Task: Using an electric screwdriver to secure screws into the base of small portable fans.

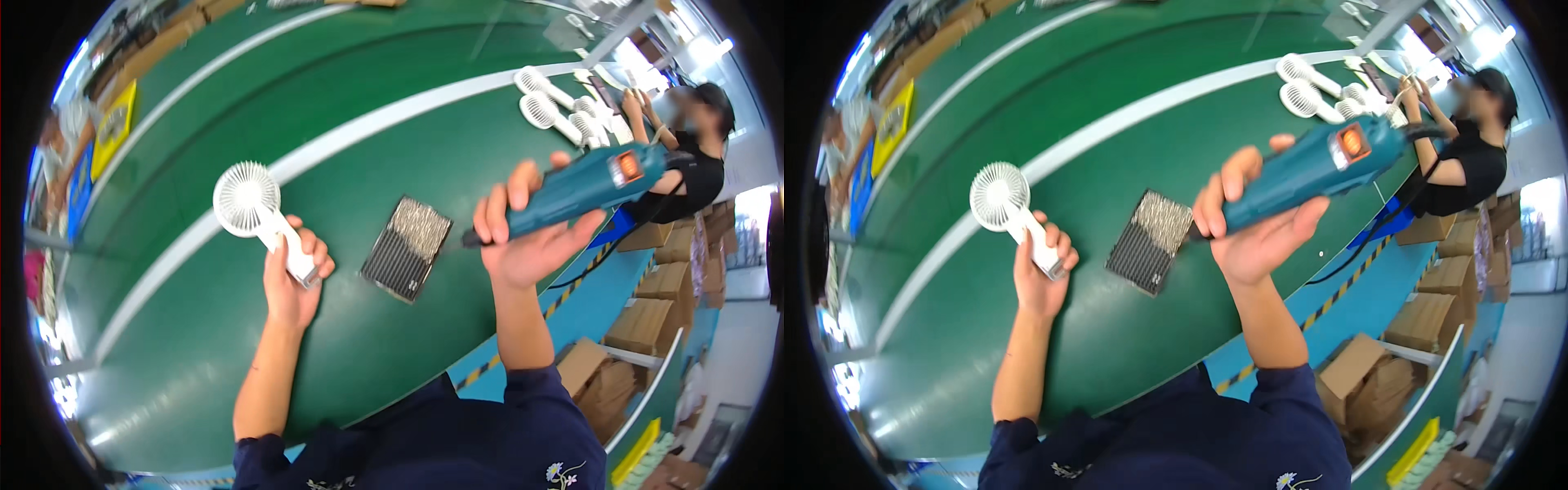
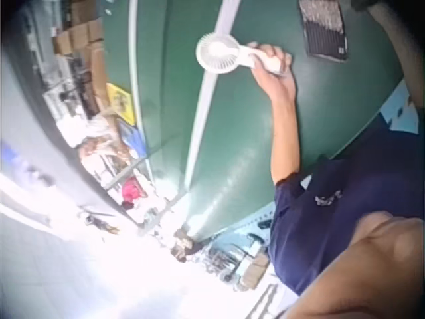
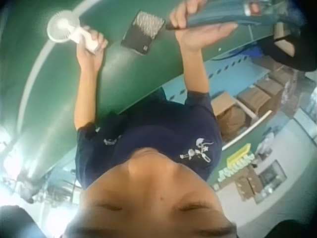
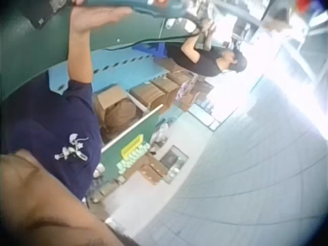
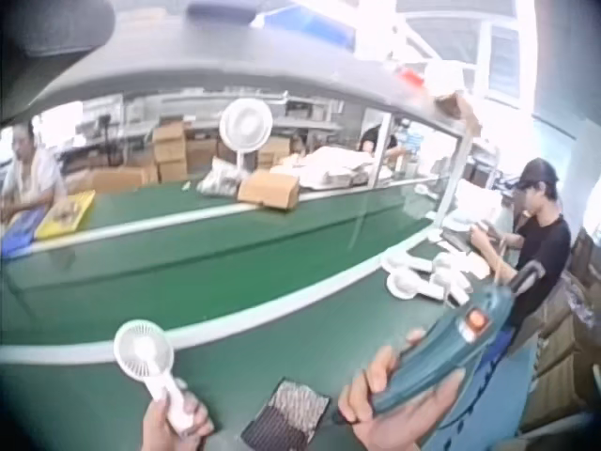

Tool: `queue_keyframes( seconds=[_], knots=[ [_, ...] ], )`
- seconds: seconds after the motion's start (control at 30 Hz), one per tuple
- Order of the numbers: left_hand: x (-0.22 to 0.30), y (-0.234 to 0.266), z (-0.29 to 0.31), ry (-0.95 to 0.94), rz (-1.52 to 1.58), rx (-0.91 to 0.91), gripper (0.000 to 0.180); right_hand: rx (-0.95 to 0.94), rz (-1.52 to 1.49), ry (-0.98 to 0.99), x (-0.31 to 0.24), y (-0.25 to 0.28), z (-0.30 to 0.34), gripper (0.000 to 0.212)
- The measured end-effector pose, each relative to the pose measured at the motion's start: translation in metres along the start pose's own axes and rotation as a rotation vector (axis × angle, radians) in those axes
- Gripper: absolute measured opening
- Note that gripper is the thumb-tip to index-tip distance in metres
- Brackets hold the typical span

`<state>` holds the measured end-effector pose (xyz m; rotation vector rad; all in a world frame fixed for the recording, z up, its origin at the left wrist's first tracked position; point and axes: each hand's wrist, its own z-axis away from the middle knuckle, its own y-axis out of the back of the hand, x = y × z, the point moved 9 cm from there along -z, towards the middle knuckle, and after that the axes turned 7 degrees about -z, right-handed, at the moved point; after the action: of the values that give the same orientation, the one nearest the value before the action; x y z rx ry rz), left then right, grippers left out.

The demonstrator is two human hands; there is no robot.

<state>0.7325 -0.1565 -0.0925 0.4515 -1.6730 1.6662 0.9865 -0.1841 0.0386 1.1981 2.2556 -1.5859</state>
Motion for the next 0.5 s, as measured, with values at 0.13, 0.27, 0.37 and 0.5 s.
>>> queue_keyframes(
  seconds=[0.13, 0.27, 0.37, 0.5],
  knots=[
    [0.001, 0.019, 0.005, 0.082, -0.08, 0.122, 0.035, -0.139, -0.01, 0.014, 0.035, -0.003, 0.0, 0.074],
    [-0.012, 0.025, 0.012, 0.101, -0.03, 0.074, 0.037, -0.225, 0.101, -0.004, 0.057, 0.013, 0.024, 0.079],
    [-0.011, 0.019, 0.018, 0.044, -0.243, 0.03, 0.042, -0.292, 0.034, -0.127, 0.058, 0.002, 0.038, 0.081],
    [-0.016, 0.026, 0.024, 0.014, -0.28, 0.05, 0.045, -0.201, 0.078, -0.225, 0.051, -0.009, 0.06, 0.08]
  ],
)
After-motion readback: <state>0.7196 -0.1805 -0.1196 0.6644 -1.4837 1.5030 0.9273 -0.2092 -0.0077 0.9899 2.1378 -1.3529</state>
